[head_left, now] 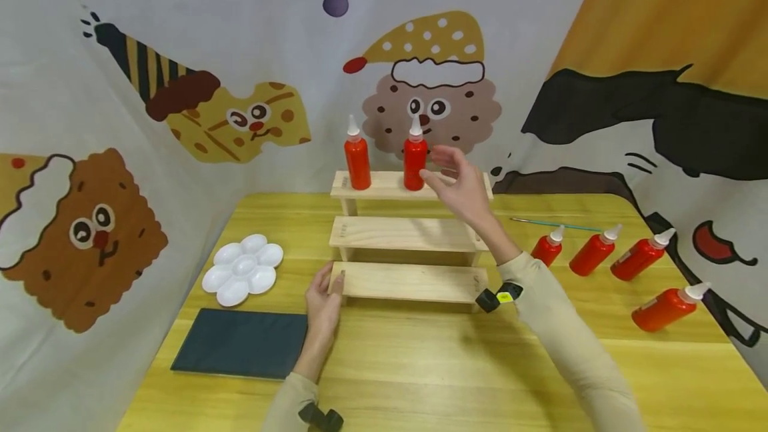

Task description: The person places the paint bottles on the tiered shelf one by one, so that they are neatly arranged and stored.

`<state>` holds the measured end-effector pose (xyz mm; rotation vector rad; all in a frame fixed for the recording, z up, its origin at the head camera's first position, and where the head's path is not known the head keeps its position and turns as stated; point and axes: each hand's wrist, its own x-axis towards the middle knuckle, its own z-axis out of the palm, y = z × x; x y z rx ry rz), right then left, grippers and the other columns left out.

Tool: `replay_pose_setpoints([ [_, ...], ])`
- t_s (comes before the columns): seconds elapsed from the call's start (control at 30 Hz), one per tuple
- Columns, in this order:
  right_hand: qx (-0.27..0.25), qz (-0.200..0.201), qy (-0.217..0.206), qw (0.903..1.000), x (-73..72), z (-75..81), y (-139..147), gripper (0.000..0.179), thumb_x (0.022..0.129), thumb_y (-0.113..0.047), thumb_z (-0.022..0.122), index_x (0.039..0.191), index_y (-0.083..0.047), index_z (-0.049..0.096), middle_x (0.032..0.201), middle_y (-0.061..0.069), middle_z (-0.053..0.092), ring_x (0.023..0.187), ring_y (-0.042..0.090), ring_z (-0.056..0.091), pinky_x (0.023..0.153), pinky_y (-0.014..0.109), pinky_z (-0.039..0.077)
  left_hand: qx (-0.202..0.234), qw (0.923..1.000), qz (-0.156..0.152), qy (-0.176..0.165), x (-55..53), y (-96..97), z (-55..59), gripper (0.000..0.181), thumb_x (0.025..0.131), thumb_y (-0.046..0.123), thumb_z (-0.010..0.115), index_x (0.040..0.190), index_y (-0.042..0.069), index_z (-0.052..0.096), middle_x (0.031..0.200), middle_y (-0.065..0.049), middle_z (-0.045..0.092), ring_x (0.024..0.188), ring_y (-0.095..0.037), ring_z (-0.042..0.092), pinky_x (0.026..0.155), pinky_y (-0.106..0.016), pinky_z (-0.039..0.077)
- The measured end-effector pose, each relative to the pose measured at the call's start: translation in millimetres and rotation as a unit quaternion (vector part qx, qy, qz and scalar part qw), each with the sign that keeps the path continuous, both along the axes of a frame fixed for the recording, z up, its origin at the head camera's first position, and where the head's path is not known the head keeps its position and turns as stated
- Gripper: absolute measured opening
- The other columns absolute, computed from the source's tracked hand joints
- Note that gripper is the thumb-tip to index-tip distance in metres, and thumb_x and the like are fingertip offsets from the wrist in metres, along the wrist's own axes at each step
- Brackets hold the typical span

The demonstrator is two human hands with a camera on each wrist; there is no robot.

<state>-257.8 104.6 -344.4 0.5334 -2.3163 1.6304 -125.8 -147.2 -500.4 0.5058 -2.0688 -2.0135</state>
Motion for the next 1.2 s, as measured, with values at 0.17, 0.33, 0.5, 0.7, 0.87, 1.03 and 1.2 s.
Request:
replay_pose_setpoints([
  [0.17, 0.009, -0.033, 0.038, 0.9987, 10.6, 6.9, 20.4, 0.050, 0.095, -0.015, 0.073, 0.137, 0.002, 0.054, 0.138, 0.019, 0.061, 0.129, 0.033, 0.057, 0.110, 0.047, 0.045, 0.001, 1.0000, 0.000, 0.000, -1.4, -1.9, -0.1, 0.046, 0.103, 0.012, 0.058, 0.147, 0.001, 0.050, 0.135, -0.028, 0.062, 0.118, -0.034, 0.064, 0.077, -0.015, 0.051],
  [0.33, 0.031, -0.080, 0.067, 0.9940, 21.3, 14.3, 45.7, 0.051, 0.094, -0.016, 0.073, 0.138, 0.003, 0.054, 0.139, 0.020, 0.061, 0.130, 0.035, 0.057, 0.111, 0.048, 0.044, -0.002, 1.0000, 0.001, -0.001, -0.6, -2.4, -0.6, 0.045, 0.103, 0.011, 0.057, 0.147, 0.001, 0.050, 0.135, -0.028, 0.062, 0.120, -0.035, 0.063, 0.079, -0.015, 0.051],
  [0.5, 0.042, -0.119, 0.092, 0.9878, 32.0, 22.3, 72.5, 0.053, 0.095, -0.015, 0.072, 0.142, 0.001, 0.052, 0.142, 0.017, 0.060, 0.131, 0.032, 0.056, 0.112, 0.045, 0.043, -0.006, 0.9999, 0.008, -0.003, 1.6, -3.1, -0.8, 0.045, 0.103, 0.011, 0.058, 0.147, 0.001, 0.051, 0.134, -0.028, 0.062, 0.118, -0.034, 0.064, 0.079, -0.014, 0.051],
  [0.7, 0.040, -0.179, 0.088, 0.9790, 46.9, 29.8, 103.3, 0.057, 0.095, -0.014, 0.071, 0.146, -0.004, 0.048, 0.148, 0.011, 0.056, 0.137, 0.030, 0.051, 0.117, 0.034, 0.039, -0.006, 0.9999, 0.009, -0.007, 2.4, -3.3, -0.5, 0.046, 0.103, 0.010, 0.058, 0.147, 0.000, 0.050, 0.135, -0.029, 0.061, 0.116, -0.033, 0.066, 0.078, -0.014, 0.051],
  [0.87, 0.032, -0.233, 0.074, 0.9692, 58.4, 36.3, 130.6, 0.060, 0.097, -0.017, 0.069, 0.150, -0.008, 0.044, 0.152, 0.009, 0.051, 0.143, 0.024, 0.046, 0.120, 0.030, 0.033, -0.004, 1.0000, 0.007, -0.006, 1.9, -2.6, 0.1, 0.046, 0.103, 0.010, 0.058, 0.147, 0.000, 0.050, 0.134, -0.029, 0.061, 0.116, -0.033, 0.065, 0.078, -0.014, 0.051],
  [1.03, 0.026, -0.282, 0.056, 0.9573, 73.2, 40.6, 159.8, 0.060, 0.098, -0.024, 0.067, 0.152, -0.016, 0.042, 0.154, 0.006, 0.048, 0.144, 0.014, 0.043, 0.121, 0.026, 0.030, -0.001, 1.0000, 0.001, -0.008, 2.1, -1.1, 0.7, 0.046, 0.103, 0.010, 0.058, 0.147, 0.000, 0.050, 0.135, -0.029, 0.061, 0.118, -0.034, 0.064, 0.079, -0.014, 0.051],
  [1.2, 0.013, -0.336, 0.044, 0.9409, 88.4, 39.6, 189.6, 0.059, 0.098, -0.026, 0.066, 0.151, -0.021, 0.041, 0.154, 0.002, 0.047, 0.145, 0.010, 0.041, 0.121, 0.025, 0.028, 0.000, 1.0000, -0.002, -0.005, 0.6, 0.5, 0.5, 0.045, 0.103, 0.010, 0.058, 0.146, 0.000, 0.050, 0.134, -0.029, 0.062, 0.115, -0.031, 0.066, 0.078, -0.014, 0.051],
])
